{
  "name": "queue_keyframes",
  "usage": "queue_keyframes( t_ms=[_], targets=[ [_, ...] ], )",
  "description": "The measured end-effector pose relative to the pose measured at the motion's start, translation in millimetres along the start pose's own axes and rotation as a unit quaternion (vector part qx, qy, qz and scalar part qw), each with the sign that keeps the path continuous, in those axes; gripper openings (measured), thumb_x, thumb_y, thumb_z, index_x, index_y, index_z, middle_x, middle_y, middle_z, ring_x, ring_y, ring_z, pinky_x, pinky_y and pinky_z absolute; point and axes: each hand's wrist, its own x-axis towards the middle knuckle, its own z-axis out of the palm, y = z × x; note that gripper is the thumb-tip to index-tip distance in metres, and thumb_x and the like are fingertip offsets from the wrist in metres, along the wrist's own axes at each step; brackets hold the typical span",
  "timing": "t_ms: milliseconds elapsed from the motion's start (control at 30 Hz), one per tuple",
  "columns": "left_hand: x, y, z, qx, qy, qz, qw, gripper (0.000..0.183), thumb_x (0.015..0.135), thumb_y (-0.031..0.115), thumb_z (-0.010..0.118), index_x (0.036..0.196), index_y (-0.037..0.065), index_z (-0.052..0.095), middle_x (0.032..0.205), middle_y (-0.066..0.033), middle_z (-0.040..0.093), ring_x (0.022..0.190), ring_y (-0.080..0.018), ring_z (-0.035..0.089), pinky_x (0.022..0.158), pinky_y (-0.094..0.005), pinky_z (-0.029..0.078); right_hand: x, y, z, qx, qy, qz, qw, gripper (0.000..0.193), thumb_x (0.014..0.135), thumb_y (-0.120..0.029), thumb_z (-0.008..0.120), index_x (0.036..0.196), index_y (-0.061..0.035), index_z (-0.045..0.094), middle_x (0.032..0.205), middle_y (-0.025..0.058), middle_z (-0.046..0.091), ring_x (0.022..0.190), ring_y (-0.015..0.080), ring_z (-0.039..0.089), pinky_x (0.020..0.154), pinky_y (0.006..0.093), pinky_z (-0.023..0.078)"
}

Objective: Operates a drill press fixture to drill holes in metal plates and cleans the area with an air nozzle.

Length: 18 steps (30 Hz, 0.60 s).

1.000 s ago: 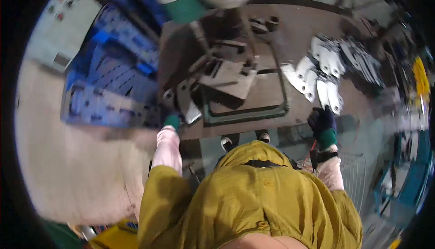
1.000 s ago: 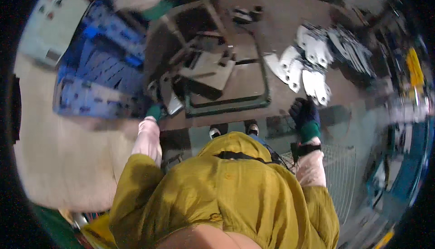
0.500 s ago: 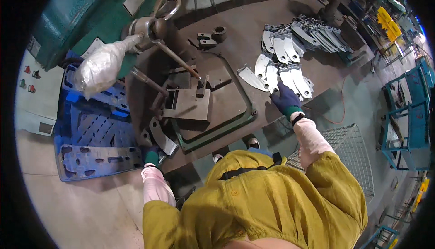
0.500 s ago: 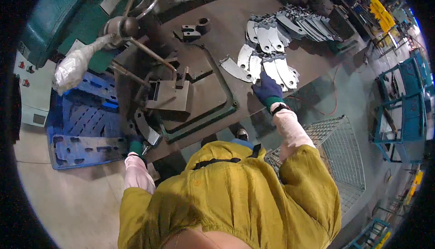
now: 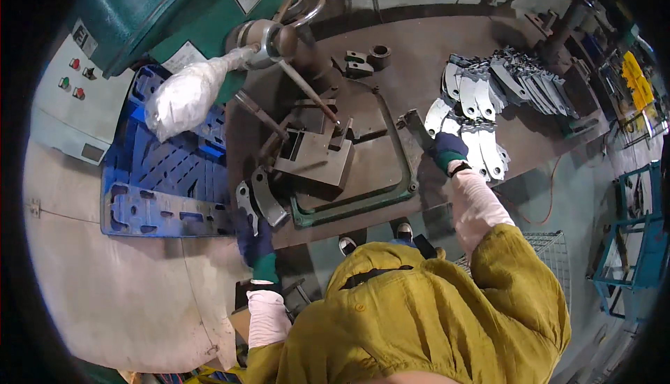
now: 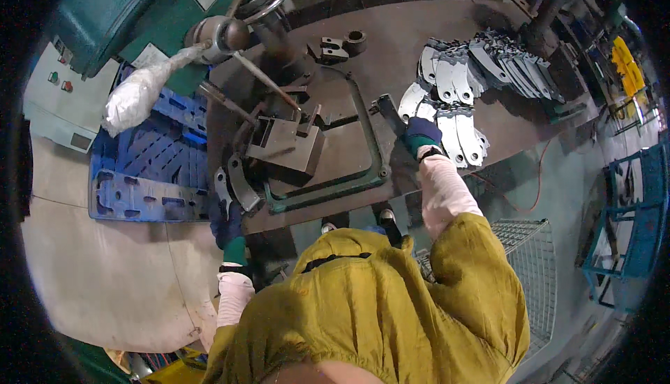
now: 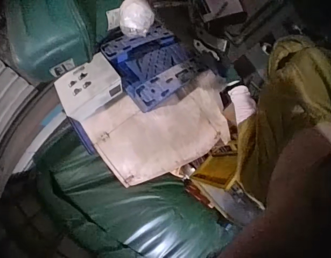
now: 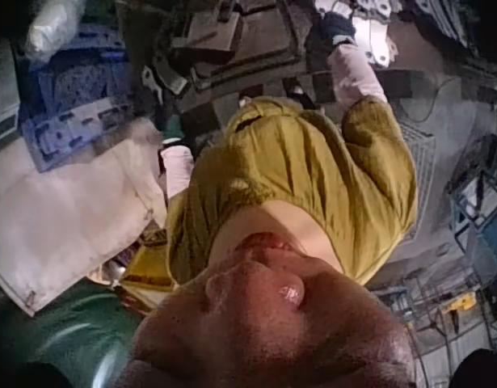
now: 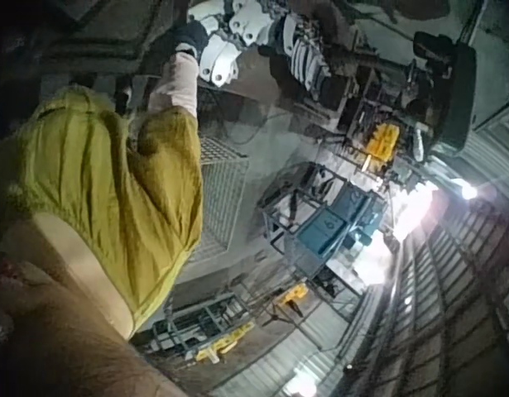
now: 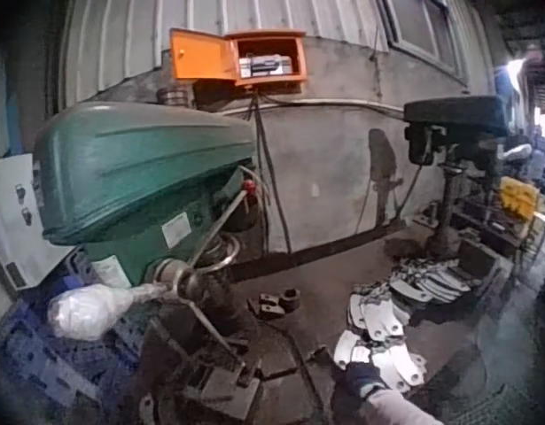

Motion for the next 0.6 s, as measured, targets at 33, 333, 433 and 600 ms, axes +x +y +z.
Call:
queue_keyframes(
  t_ms=[33, 333, 433, 600],
  targets=[
    [-3.8, 0.7, 1.7, 0.001, 0.002, -0.002, 1.0, 0.056, 0.087, 0.017, 0.068, 0.138, 0.005, 0.048, 0.137, -0.0121, 0.053, 0.118, -0.0263, 0.056, 0.095, -0.0379, 0.047, -2.0, 2.5, -1.8, 0.016, 0.009, -0.039, 0.999, 0.028, 0.079, -0.035, 0.064, 0.095, -0.0127, 0.071, 0.1, 0.0144, 0.069, 0.097, 0.0338, 0.065, 0.081, 0.0447, 0.051],
    [-2.7, 47.6, 35.6, 0.037, -0.186, 0.029, 0.981, 0.031, 0.091, 0.014, 0.061, 0.122, 0.006, 0.061, 0.119, -0.0085, 0.063, 0.109, -0.0224, 0.061, 0.092, -0.037, 0.05, -45.2, 45.9, 18.6, 0.105, 0.003, -0.017, 0.994, 0.035, 0.073, -0.036, 0.067, 0.096, -0.0092, 0.07, 0.093, 0.0161, 0.069, 0.089, 0.0356, 0.066, 0.078, 0.0448, 0.051],
    [-6.4, 84.7, 47.7, -0.047, -0.24, 0.036, 0.969, 0.031, 0.096, 0.019, 0.054, 0.123, 0.005, 0.059, 0.12, -0.0097, 0.062, 0.11, -0.0224, 0.06, 0.093, -0.0371, 0.05, -84.9, 13.3, -26.8, 0.203, 0.048, -0.041, 0.977, 0.029, 0.075, -0.031, 0.066, 0.093, -0.0082, 0.069, 0.082, 0.0172, 0.067, 0.083, 0.0353, 0.065, 0.073, 0.0439, 0.05],
    [8.4, 88.9, 82.0, -0.371, -0.355, -0.1, 0.852, 0.036, 0.101, 0.024, 0.048, 0.131, 0.004, 0.052, 0.122, -0.0109, 0.061, 0.111, -0.0222, 0.06, 0.095, -0.0374, 0.049, -132.9, -42.2, -98.0, 0.04, 0.196, -0.434, 0.878, 0.015, 0.077, -0.02, 0.07, 0.082, -0.0077, 0.065, 0.073, 0.0138, 0.061, 0.073, 0.0329, 0.062, 0.064, 0.0459, 0.048]
  ],
)
